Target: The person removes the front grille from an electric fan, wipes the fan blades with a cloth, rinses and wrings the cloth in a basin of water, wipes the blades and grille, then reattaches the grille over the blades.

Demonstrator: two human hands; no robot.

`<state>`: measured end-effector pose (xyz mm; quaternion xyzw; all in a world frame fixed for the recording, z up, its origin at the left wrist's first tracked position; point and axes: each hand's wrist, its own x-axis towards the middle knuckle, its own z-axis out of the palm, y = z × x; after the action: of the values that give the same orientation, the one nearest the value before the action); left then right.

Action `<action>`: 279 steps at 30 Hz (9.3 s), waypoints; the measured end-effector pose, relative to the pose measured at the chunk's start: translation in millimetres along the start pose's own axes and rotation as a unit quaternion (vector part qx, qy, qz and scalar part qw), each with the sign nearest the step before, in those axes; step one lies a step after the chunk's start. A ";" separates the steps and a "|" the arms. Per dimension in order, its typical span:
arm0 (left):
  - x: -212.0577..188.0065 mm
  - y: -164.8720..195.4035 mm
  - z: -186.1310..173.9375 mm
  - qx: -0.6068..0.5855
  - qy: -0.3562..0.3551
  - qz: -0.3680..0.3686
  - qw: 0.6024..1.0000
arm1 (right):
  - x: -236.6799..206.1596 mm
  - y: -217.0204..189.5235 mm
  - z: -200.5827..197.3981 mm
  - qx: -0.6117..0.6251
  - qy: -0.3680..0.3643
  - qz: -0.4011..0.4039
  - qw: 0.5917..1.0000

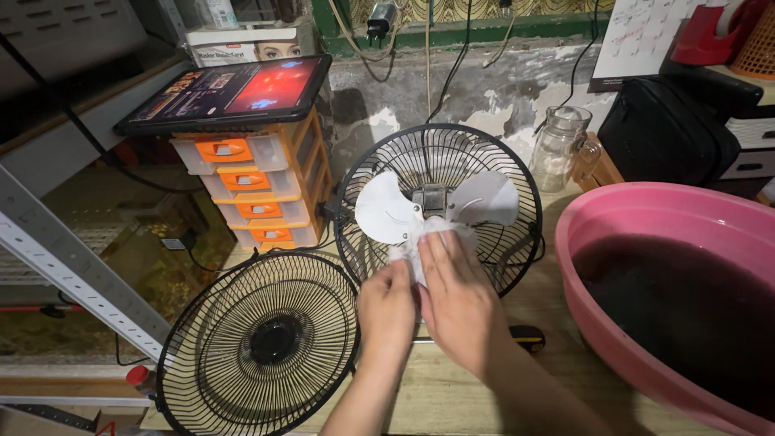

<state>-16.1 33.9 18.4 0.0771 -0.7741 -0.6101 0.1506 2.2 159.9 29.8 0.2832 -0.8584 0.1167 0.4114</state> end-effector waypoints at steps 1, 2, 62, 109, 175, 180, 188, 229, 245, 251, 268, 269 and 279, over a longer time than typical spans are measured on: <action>0.4 -1.9 2.2 -0.019 -0.008 -0.020 1.000 | 0.0 0.2 0.2 -0.006 -0.009 -0.005 1.000; 1.0 -3.9 3.9 -0.037 -0.016 -0.040 0.998 | -1.6 0.4 0.8 -0.012 -0.019 -0.010 1.000; -10.4 -34.9 10.9 -0.295 0.005 -0.101 0.950 | -25.7 -4.9 0.8 -0.047 -0.119 -0.036 0.991; 9.7 -27.1 -19.9 -0.284 0.034 -0.004 0.958 | -22.3 -26.4 14.6 -0.022 -0.194 -0.012 0.981; 10.6 -31.9 -22.2 -0.228 0.004 0.007 0.974 | -34.3 -46.0 21.8 0.049 -0.251 -0.032 0.966; -1.4 -29.7 -38.2 -0.206 0.009 0.002 0.979 | -43.6 -55.6 20.1 0.186 -0.250 -0.037 0.949; -10.7 -19.7 -44.9 -0.085 0.066 -0.003 0.994 | -34.8 -52.2 8.5 0.115 -0.147 0.012 0.982; -0.1 15.0 -43.3 0.242 0.156 0.239 0.927 | -35.1 0.8 57.1 0.538 0.029 0.388 0.748; 10.8 8.2 -35.3 0.237 0.050 0.114 0.964 | -31.8 -3.4 56.1 0.619 0.015 0.508 0.599; 12.3 4.1 -32.3 0.222 0.047 0.110 0.968 | -70.9 18.0 54.3 0.400 0.007 0.560 0.725; 16.3 0.7 -26.9 0.234 -0.005 0.112 0.966 | -48.2 11.0 73.1 0.582 0.065 0.535 0.609; 16.2 1.2 -26.1 0.237 -0.007 0.107 0.966 | -51.8 13.4 70.7 0.553 0.057 0.543 0.630; 28.4 6.4 -43.3 0.233 0.015 0.111 0.966 | -57.2 31.1 21.5 0.578 0.108 0.515 0.623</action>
<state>-28.3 -13.1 37.7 0.0326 -0.8960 -0.3913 0.2073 -1.0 198.1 -27.0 -0.0407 -0.5693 0.8116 0.1249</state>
